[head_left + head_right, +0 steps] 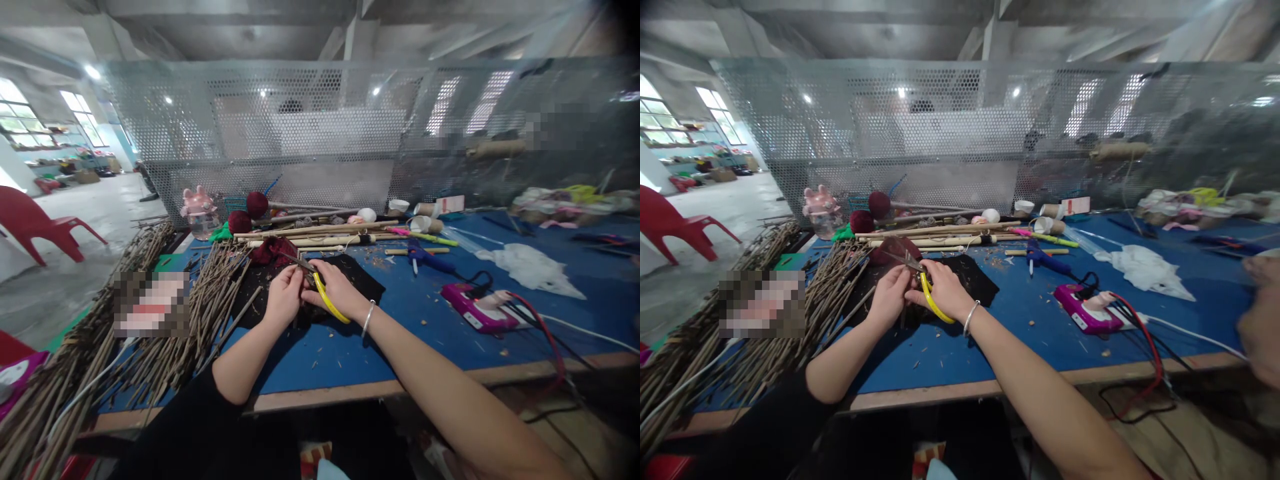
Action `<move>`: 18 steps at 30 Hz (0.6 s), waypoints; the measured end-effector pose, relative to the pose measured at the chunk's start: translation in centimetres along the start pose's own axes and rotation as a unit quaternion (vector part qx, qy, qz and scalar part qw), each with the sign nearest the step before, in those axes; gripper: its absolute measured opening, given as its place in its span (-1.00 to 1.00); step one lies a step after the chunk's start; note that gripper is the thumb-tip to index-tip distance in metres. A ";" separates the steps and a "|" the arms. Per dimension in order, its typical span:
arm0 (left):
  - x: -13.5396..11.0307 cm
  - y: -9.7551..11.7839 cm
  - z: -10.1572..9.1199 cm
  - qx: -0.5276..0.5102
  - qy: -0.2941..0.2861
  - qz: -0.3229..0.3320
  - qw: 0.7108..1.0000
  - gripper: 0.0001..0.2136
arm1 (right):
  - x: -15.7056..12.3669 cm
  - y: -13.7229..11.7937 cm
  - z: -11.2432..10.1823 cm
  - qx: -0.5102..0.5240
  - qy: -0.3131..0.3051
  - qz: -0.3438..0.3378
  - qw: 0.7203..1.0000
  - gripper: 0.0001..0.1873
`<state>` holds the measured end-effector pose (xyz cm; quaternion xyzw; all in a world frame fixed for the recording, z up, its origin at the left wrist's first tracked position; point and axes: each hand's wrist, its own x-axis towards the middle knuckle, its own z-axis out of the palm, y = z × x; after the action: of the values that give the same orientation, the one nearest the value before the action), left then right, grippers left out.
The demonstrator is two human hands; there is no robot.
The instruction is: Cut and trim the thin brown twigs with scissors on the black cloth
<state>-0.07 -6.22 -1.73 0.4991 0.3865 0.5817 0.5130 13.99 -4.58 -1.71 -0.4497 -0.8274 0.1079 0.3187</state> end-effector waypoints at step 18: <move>-0.1 -0.3 0.2 -0.031 -0.038 0.008 0.999 -0.69 | -0.2 -0.8 -0.8 0.075 0.003 -0.006 0.997 -0.51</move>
<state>0.16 -6.30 -2.05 0.5080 0.3444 0.5781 0.5377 14.01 -5.24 -0.81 -0.4203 -0.8186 0.1662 0.3544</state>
